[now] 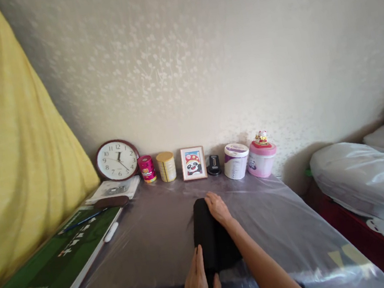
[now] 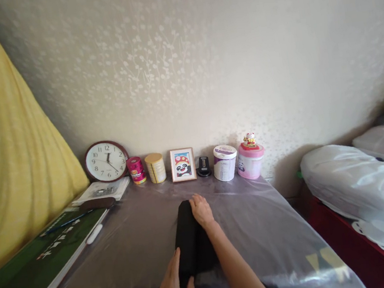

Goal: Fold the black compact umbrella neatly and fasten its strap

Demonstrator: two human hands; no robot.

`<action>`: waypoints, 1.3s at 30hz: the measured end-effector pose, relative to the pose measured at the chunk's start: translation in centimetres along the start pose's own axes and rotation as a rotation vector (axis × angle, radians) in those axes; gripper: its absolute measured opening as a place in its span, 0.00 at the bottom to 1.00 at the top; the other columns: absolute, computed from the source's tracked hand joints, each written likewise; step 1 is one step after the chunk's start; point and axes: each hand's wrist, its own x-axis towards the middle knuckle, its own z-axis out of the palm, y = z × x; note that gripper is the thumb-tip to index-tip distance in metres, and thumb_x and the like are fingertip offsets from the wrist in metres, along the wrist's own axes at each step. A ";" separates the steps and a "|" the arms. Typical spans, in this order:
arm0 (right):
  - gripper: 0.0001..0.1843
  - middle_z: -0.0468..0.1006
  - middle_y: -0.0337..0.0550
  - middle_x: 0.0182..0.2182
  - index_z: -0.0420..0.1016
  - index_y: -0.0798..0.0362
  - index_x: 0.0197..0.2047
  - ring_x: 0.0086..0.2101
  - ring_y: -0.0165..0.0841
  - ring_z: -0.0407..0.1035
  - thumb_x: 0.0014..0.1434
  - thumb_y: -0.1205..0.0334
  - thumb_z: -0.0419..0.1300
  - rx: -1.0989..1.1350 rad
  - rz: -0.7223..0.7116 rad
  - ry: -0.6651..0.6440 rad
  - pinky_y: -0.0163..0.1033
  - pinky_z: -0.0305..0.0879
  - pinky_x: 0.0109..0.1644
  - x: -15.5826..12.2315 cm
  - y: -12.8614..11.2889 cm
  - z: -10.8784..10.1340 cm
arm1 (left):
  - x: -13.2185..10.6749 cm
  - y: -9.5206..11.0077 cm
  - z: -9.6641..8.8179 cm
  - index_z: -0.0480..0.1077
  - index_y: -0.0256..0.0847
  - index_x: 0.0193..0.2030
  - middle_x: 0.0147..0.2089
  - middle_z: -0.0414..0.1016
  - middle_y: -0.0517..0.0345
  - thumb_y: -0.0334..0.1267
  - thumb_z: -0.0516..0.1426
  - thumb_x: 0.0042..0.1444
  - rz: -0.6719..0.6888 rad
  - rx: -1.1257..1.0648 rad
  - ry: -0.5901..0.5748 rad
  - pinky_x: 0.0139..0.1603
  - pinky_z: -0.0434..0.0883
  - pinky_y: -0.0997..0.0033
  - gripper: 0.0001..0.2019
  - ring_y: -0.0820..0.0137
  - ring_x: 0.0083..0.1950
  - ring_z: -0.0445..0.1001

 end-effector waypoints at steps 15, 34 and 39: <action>0.16 0.74 0.43 0.35 0.69 0.53 0.44 0.27 0.27 0.70 0.54 0.59 0.49 0.503 0.398 -0.219 0.33 0.67 0.30 -3.9 0.3 -3.7 | -0.6 2.2 -1.1 0.46 0.36 0.64 0.64 0.56 0.50 0.38 0.45 0.54 -0.035 -0.002 0.084 0.60 0.59 0.65 0.29 0.67 0.62 0.58; 0.11 0.76 0.40 0.27 0.73 0.54 0.27 0.33 0.34 0.70 0.48 0.73 0.50 0.099 0.231 -0.136 0.36 0.64 0.40 -3.9 0.5 -1.3 | -0.6 2.1 -1.0 0.46 0.36 0.63 0.63 0.57 0.49 0.39 0.46 0.54 -0.044 -0.028 0.097 0.59 0.60 0.65 0.29 0.67 0.61 0.59; 0.16 0.77 0.49 0.38 0.72 0.56 0.42 0.41 0.37 0.70 0.57 0.65 0.45 0.020 0.208 -0.028 0.39 0.64 0.44 -4.3 0.6 0.5 | -0.6 1.8 -0.6 0.47 0.35 0.63 0.62 0.58 0.48 0.39 0.45 0.54 -0.009 -0.015 0.117 0.59 0.61 0.65 0.29 0.67 0.61 0.60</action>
